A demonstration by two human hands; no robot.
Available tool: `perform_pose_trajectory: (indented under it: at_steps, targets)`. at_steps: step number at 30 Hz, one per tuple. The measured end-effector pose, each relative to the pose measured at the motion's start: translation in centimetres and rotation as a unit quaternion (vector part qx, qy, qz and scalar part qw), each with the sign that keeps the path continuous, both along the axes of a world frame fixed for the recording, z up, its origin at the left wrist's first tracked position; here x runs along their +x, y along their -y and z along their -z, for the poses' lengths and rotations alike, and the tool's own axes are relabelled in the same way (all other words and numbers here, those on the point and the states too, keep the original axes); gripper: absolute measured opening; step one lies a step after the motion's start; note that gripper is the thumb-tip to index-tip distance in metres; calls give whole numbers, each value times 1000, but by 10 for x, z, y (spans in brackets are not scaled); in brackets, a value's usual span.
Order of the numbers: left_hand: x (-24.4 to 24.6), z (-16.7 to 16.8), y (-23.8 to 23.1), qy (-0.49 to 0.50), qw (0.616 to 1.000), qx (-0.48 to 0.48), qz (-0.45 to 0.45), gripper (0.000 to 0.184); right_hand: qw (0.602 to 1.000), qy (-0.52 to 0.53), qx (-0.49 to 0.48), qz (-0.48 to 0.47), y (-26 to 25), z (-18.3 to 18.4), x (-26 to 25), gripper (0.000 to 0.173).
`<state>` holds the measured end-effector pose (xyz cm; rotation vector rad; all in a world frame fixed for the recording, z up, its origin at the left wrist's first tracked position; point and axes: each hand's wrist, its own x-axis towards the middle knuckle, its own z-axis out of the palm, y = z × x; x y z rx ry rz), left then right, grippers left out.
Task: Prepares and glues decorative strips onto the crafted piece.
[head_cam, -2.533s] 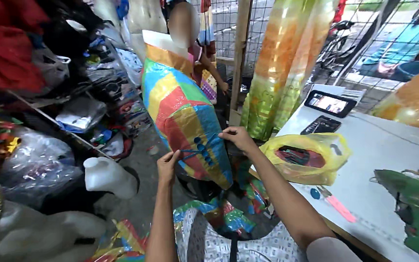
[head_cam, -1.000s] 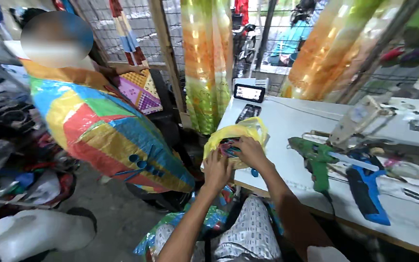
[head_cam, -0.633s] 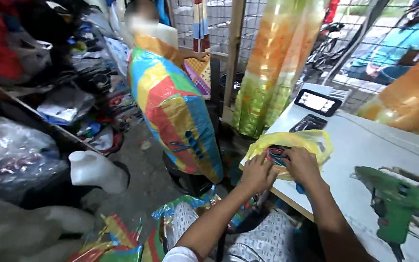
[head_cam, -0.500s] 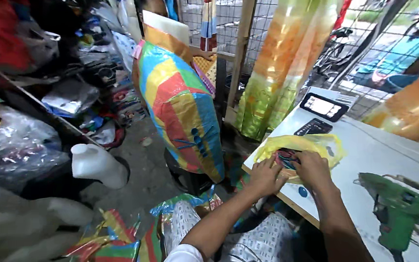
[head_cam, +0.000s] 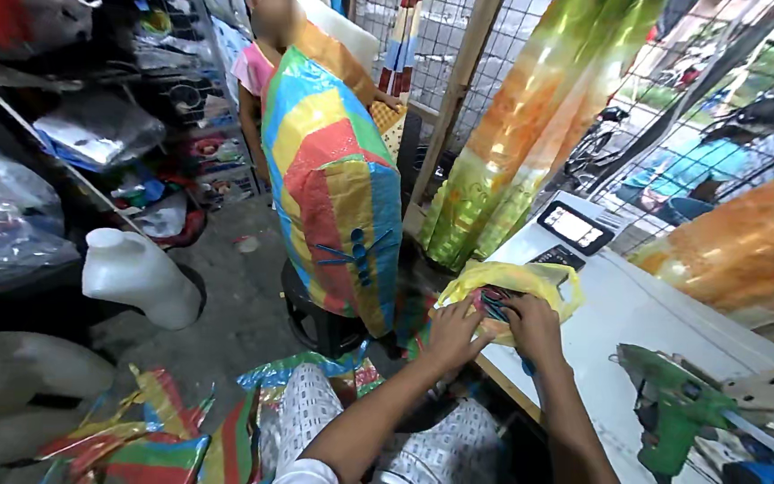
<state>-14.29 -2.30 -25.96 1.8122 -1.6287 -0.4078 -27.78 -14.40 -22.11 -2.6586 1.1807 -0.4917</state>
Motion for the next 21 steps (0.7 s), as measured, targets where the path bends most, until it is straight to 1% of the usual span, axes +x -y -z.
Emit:
perform_pose_trajectory:
  at_steps: [5, 9, 11, 16, 19, 21]
  targets:
    - [13, 7, -1, -10, 1000, -7, 24, 52, 1000, 19, 10, 5, -3, 6, -1, 23]
    - [16, 8, -4, -19, 999, -23, 33, 52, 998, 31, 43, -14, -4, -1, -10, 25]
    - [17, 8, -4, -19, 999, -29, 31, 51, 996, 69, 51, -21, -4, -8, -16, 25]
    - [16, 12, -1, -13, 999, -37, 27, 53, 981, 185, 40, 34, -4, -27, -33, 19]
    - [16, 18, 1, -9, 998, -63, 18, 52, 974, 221, 25, 42, 1, -33, -39, 17]
    - [15, 20, 2, -13, 998, -66, 11, 52, 972, 227, 33, 50, 2, -36, -38, 18]
